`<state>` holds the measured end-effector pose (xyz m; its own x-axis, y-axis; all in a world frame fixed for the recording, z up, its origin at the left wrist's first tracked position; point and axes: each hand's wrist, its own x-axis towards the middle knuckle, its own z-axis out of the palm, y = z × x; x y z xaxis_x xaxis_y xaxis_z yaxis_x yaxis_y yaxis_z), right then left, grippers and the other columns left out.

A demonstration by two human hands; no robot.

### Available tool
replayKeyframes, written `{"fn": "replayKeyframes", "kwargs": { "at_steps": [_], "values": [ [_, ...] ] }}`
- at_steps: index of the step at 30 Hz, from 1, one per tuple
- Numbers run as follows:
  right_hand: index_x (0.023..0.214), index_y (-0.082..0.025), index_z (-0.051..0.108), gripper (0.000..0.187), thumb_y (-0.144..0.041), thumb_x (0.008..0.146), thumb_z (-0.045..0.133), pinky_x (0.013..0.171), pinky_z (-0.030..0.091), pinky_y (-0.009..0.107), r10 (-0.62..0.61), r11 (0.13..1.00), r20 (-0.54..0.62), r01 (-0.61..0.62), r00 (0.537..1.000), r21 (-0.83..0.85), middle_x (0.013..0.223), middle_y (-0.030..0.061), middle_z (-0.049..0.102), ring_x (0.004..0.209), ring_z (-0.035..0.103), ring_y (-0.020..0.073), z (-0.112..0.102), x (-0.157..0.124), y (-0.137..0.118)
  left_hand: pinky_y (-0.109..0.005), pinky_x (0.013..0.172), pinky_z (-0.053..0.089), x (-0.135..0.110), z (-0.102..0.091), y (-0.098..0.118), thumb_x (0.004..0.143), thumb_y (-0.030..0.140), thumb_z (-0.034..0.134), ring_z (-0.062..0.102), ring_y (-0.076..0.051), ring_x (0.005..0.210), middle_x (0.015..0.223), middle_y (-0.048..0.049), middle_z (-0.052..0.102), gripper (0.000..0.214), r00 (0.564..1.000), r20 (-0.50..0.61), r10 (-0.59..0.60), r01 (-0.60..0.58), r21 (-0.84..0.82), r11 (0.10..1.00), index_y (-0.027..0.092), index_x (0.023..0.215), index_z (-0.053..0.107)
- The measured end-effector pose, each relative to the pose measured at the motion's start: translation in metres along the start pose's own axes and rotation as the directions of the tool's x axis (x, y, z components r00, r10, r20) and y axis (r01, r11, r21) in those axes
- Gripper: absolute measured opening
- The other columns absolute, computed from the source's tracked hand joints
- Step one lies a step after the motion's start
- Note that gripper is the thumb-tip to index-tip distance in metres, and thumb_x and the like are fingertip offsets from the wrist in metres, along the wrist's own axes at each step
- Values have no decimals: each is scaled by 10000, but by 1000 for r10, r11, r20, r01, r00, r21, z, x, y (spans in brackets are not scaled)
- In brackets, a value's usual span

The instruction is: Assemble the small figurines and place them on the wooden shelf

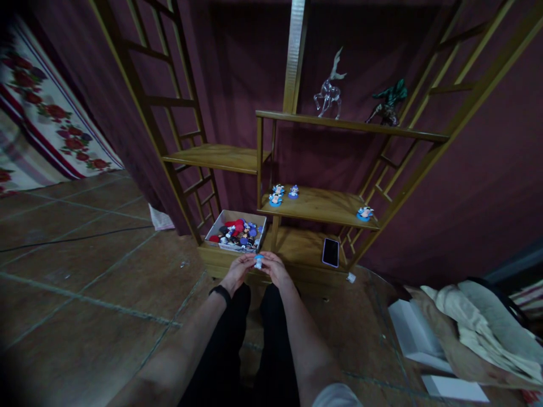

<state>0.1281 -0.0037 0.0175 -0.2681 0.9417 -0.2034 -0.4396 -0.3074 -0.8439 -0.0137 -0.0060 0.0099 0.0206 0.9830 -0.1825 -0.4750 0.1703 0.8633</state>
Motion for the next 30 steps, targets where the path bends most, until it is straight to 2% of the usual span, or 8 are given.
{"fn": "replayKeyframes", "kwargs": {
  "at_steps": [8, 14, 19, 25, 30],
  "values": [
    [813, -186, 627, 268, -245, 572, 730, 741, 486, 317, 6, 1000, -7, -7, 1000, -20, 803, 19, 668, 768, 612, 156, -7, 4, 5, -228, 593, 430, -1, 0, 3, 478, 194, 778, 579, -114, 592, 667, -38, 663, 296, 1000, 13, -19, 18, 66, 998, 135, 746, 666],
    [876, -191, 617, 262, -281, 643, 695, 738, 498, 316, 17, 998, -9, -17, 1000, 64, 866, 37, 674, 788, 625, 152, -3, 4, 6, -196, 561, 422, -2, 3, 2, 531, 232, 766, 570, -87, 601, 734, -35, 660, 339, 999, -13, -35, 34, -38, 999, 157, 846, 664],
    [893, -172, 629, 239, -237, 665, 661, 773, 496, 319, 22, 995, -9, -21, 1000, 95, 887, 59, 683, 827, 634, 169, -2, 7, 5, -193, 548, 434, -4, 5, 2, 585, 240, 742, 564, -87, 602, 742, -50, 657, 229, 998, -33, -51, 49, -62, 997, 139, 775, 662],
    [881, -164, 633, 251, -174, 630, 650, 801, 490, 324, 13, 996, -36, -10, 999, 94, 883, 59, 692, 839, 639, 171, -4, 8, 5, -198, 605, 470, -6, 7, 6, 662, 197, 694, 587, -90, 661, 803, -61, 666, 158, 994, -8, -106, 105, -60, 993, 148, 810, 668],
    [870, -164, 636, 253, -158, 617, 639, 823, 480, 327, 2, 994, -49, 3, 999, 105, 873, 54, 693, 840, 641, 168, -5, 10, 7, -195, 640, 480, -4, 6, 6, 684, 153, 669, 599, -94, 718, 864, -64, 671, 182, 993, 26, -112, 114, -101, 988, 154, 866, 669]
  ]
}}
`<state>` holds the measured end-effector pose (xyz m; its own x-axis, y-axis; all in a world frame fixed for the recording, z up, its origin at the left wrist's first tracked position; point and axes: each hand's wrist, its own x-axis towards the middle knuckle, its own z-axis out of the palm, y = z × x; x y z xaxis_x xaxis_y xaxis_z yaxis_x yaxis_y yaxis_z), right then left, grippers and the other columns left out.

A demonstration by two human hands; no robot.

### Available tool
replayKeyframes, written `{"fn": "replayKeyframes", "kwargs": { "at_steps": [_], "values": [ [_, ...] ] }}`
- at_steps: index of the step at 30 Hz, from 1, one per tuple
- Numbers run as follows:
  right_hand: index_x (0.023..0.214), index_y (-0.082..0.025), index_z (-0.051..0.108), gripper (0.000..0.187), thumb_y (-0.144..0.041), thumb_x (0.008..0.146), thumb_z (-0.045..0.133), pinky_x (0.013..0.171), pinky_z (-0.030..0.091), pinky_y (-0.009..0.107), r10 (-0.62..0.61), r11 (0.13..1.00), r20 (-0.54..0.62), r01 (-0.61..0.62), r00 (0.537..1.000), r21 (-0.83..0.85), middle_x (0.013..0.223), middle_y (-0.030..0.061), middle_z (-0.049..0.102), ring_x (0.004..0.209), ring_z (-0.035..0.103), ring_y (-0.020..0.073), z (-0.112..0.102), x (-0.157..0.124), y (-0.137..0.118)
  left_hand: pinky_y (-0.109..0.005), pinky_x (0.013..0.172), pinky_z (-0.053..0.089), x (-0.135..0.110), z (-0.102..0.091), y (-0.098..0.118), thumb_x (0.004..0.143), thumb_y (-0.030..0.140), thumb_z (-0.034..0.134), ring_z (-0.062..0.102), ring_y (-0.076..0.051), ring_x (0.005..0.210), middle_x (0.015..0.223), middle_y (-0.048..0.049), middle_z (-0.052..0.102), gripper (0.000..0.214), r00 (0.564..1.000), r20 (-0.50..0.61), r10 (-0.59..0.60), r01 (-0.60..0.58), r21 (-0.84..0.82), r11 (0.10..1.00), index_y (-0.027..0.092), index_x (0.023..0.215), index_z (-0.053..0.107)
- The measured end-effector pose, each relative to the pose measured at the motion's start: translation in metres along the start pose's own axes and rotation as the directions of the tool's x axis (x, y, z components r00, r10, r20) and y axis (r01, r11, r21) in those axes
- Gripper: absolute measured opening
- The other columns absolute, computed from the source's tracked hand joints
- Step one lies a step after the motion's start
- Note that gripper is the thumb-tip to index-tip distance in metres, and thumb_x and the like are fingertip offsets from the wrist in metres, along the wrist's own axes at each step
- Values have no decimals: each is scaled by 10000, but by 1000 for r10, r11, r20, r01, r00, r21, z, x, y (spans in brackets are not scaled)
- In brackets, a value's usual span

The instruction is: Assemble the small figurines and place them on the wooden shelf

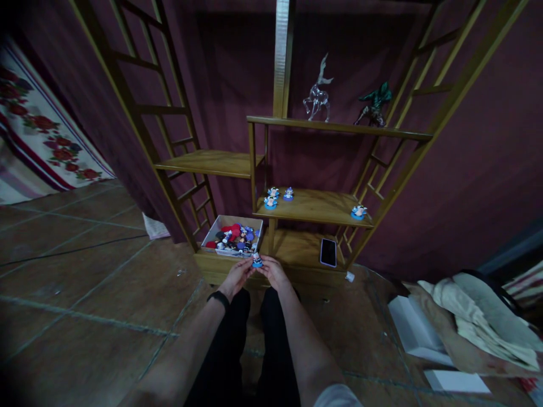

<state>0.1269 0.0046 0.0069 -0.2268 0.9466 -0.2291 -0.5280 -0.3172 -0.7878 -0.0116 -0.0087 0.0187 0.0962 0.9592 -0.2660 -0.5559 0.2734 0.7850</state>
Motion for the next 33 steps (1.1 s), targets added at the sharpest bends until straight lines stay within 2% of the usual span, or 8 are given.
{"fn": "replayKeyframes", "kwargs": {
  "at_steps": [16, 28, 33],
  "values": [
    [838, -154, 656, 283, -149, 561, 714, 853, 471, 310, -20, 1000, 23, 19, 1000, 13, 902, 51, 686, 863, 634, 164, 0, 0, 1, -220, 733, 482, 11, -11, -8, 648, 103, 688, 617, -111, 787, 916, -73, 670, 280, 999, 35, -1, 2, -13, 1000, 148, 921, 648],
    [807, -145, 650, 304, -172, 523, 752, 841, 468, 328, -69, 997, 54, 71, 996, -35, 882, 54, 684, 833, 634, 173, 0, -3, -1, -214, 706, 463, 9, -11, -7, 632, 86, 696, 611, -99, 734, 877, -58, 676, 335, 999, 46, -3, 2, 21, 1000, 151, 956, 642],
    [825, -146, 646, 317, -171, 527, 751, 842, 466, 330, -55, 998, 48, 57, 997, -37, 901, 60, 682, 862, 628, 179, -1, -2, 0, -208, 685, 456, 9, -8, -7, 576, 71, 733, 611, -99, 717, 850, -54, 678, 391, 999, 45, -2, 0, 37, 999, 149, 947, 639]
  ]
}}
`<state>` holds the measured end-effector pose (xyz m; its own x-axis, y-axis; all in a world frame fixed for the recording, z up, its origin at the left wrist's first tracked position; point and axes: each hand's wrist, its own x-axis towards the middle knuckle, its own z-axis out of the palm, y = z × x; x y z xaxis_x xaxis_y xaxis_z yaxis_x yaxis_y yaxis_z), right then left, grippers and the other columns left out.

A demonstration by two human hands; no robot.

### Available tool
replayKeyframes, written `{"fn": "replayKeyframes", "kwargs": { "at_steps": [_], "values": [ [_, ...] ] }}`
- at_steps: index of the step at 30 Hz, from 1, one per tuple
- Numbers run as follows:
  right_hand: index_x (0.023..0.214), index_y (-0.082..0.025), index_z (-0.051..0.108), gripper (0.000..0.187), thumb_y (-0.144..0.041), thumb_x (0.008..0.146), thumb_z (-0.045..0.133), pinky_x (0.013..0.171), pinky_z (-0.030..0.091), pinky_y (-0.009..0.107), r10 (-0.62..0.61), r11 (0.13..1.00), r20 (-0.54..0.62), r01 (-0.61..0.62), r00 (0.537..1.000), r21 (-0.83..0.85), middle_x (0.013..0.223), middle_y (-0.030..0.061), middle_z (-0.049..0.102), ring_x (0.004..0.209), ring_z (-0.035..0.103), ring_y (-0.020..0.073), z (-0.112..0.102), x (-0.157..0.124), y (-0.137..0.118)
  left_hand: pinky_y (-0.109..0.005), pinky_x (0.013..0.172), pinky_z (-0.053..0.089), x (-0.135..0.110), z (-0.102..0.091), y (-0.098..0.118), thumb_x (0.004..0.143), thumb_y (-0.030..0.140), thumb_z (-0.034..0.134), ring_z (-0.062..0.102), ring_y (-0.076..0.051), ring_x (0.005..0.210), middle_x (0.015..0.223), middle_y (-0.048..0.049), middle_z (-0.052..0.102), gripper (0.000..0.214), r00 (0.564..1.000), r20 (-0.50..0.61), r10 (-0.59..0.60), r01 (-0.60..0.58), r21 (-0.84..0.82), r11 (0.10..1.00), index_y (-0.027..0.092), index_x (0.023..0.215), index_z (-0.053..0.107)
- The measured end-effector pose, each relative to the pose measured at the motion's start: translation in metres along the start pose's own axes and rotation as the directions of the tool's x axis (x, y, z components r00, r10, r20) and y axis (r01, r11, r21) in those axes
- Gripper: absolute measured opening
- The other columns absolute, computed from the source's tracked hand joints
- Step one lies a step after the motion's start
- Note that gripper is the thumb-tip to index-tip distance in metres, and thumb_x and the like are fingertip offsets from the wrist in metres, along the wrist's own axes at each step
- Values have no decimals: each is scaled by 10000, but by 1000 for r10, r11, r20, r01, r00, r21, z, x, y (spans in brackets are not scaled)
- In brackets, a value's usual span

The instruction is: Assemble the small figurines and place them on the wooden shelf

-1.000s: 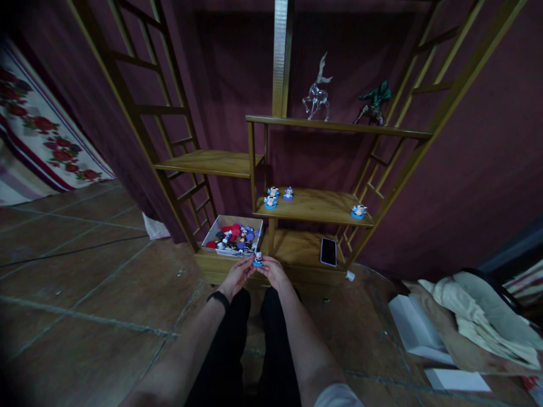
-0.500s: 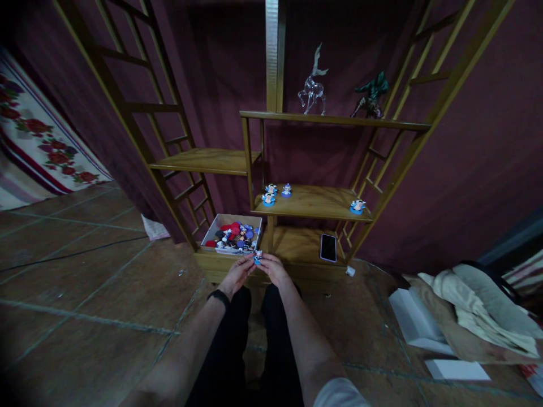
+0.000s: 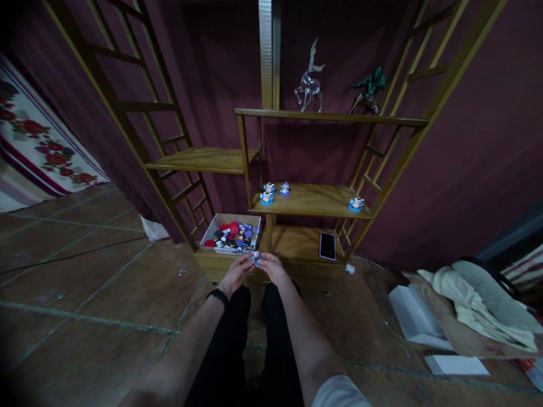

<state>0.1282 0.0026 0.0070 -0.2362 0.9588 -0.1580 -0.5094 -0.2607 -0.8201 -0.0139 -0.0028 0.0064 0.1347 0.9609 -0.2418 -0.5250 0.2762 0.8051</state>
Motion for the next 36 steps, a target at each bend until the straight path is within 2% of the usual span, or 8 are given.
{"fn": "replayKeyframes", "kwargs": {
  "at_steps": [7, 12, 19, 26, 30, 36],
  "values": [
    [856, -144, 651, 280, -136, 581, 705, 867, 461, 345, 41, 999, -5, -41, 999, 14, 925, 68, 678, 880, 630, 180, -3, 3, 3, -190, 629, 444, 0, 3, 0, 532, 67, 753, 597, -88, 657, 780, -42, 670, 382, 999, -29, 20, -20, 19, 1000, 137, 889, 637],
    [865, -147, 645, 290, -130, 582, 705, 863, 468, 357, 44, 999, 9, -44, 999, -3, 927, 70, 679, 884, 630, 183, -5, 3, 3, -172, 565, 413, 1, 4, -2, 505, 83, 764, 566, -69, 599, 722, -18, 650, 378, 999, -8, 49, -48, 46, 998, 136, 856, 632],
    [857, -152, 651, 296, -133, 567, 710, 859, 470, 354, 32, 999, 58, -32, 998, -13, 885, 51, 683, 840, 636, 171, -6, 3, 5, -171, 525, 372, 4, 4, -3, 457, 114, 772, 537, -59, 559, 697, -5, 645, 394, 998, -36, 55, -51, 112, 992, 141, 825, 636],
    [839, -150, 648, 282, -144, 564, 712, 847, 478, 355, 33, 999, 26, -32, 999, -20, 852, 48, 687, 827, 639, 171, -4, 3, 3, -165, 492, 363, 5, 5, -3, 457, 126, 774, 516, -54, 527, 693, -12, 648, 382, 996, -63, 69, -59, 149, 987, 132, 816, 644],
    [839, -148, 651, 255, -167, 590, 703, 830, 488, 343, 37, 999, -16, -37, 999, 14, 815, 47, 693, 798, 642, 163, -3, 3, 1, -162, 518, 404, 3, 6, -2, 488, 117, 768, 549, -64, 571, 716, -17, 652, 345, 995, -71, 64, -59, 69, 996, 141, 810, 644],
    [822, -150, 652, 237, -198, 598, 714, 816, 488, 325, 33, 999, -61, -31, 998, 36, 843, 53, 690, 807, 639, 161, -4, 2, -1, -213, 662, 478, -3, 8, 2, 602, 116, 714, 605, -101, 704, 809, -53, 675, 263, 999, -41, 3, -3, -8, 1000, 142, 857, 658]
  ]
}}
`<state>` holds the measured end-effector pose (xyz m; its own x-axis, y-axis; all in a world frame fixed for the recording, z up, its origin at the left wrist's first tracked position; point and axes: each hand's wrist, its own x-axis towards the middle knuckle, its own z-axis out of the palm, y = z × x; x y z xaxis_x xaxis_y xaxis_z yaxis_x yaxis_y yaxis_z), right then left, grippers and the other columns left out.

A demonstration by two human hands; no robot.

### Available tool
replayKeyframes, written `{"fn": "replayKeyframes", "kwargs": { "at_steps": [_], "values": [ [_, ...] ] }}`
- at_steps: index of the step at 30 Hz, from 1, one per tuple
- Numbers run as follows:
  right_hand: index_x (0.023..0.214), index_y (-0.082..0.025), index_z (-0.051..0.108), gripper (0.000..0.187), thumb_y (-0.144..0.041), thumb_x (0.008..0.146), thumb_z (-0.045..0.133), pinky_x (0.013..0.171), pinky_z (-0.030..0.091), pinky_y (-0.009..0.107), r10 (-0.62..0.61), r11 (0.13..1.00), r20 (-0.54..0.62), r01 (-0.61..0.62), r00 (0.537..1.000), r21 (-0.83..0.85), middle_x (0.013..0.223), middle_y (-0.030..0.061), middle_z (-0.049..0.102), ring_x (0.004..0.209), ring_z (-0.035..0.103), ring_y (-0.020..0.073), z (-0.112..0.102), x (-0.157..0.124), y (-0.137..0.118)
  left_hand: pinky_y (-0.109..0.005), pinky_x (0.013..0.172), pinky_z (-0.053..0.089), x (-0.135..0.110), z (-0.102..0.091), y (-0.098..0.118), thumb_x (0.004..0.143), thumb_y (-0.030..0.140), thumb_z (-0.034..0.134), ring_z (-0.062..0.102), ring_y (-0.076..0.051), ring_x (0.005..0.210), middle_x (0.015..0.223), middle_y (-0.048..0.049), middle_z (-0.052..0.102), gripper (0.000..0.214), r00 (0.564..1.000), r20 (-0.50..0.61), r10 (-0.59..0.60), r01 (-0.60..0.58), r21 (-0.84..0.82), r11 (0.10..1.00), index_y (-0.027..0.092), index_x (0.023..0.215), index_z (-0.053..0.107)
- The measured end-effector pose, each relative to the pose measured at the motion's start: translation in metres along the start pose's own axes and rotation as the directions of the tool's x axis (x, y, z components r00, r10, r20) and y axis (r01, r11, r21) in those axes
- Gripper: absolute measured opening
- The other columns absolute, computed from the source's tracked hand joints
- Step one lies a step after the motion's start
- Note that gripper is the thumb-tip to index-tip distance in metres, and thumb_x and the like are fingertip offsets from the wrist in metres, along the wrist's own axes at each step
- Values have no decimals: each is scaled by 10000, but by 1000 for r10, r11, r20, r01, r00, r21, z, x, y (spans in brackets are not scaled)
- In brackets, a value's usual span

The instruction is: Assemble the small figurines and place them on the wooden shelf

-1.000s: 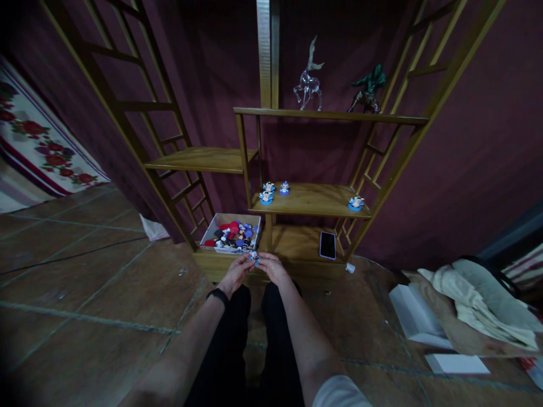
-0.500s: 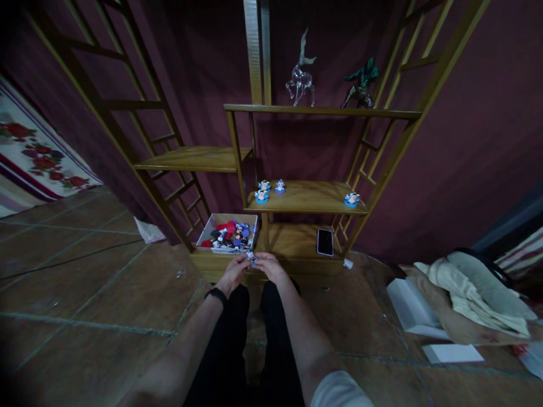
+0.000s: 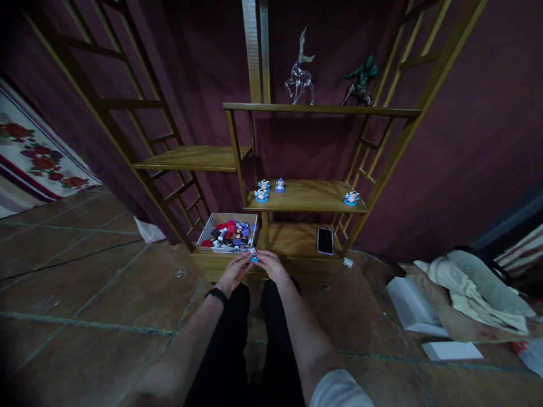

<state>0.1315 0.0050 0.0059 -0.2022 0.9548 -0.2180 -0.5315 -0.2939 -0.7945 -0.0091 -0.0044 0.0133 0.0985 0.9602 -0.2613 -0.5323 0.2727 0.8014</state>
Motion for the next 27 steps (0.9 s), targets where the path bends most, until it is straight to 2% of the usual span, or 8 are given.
{"fn": "replayKeyframes", "kwargs": {
  "at_steps": [5, 11, 18, 22, 27],
  "values": [
    [807, -142, 644, 242, -206, 589, 727, 802, 490, 330, -1, 1000, -18, 1, 1000, -6, 847, 62, 686, 799, 638, 168, 0, -1, -1, -220, 686, 489, -2, 2, 3, 657, 107, 675, 610, -103, 718, 824, -68, 678, 218, 1000, -14, -20, 20, -14, 1000, 135, 873, 664],
    [824, -150, 639, 248, -216, 599, 720, 806, 483, 320, 13, 1000, 5, -12, 1000, -15, 867, 56, 684, 805, 634, 158, 1, -2, -2, -208, 671, 495, -4, 2, 3, 652, 102, 673, 609, -101, 712, 820, -60, 679, 225, 1000, 19, -16, 16, -24, 1000, 132, 874, 665],
    [865, -172, 626, 283, -328, 640, 695, 772, 496, 331, 43, 999, -6, -43, 999, -5, 817, 40, 681, 785, 636, 161, 0, -2, -2, -214, 680, 492, -5, 3, 4, 641, 109, 685, 617, -112, 742, 860, -72, 679, 235, 1000, 19, -14, 14, -27, 1000, 132, 874, 661],
    [841, -171, 625, 272, -320, 631, 710, 752, 496, 303, 38, 999, -31, -39, 999, -19, 814, 44, 679, 761, 634, 151, -1, -1, -1, -227, 695, 495, -4, 4, 4, 641, 119, 694, 618, -118, 749, 866, -80, 678, 230, 999, 31, -30, 30, -8, 1000, 128, 868, 661],
    [822, -163, 622, 243, -285, 632, 712, 751, 495, 310, 45, 999, -3, -45, 999, -16, 817, 46, 678, 758, 631, 152, -3, 0, -1, -223, 674, 494, -4, 4, 3, 631, 145, 712, 617, -116, 724, 833, -64, 678, 208, 999, 31, -25, 25, 8, 1000, 136, 832, 658]
  ]
}}
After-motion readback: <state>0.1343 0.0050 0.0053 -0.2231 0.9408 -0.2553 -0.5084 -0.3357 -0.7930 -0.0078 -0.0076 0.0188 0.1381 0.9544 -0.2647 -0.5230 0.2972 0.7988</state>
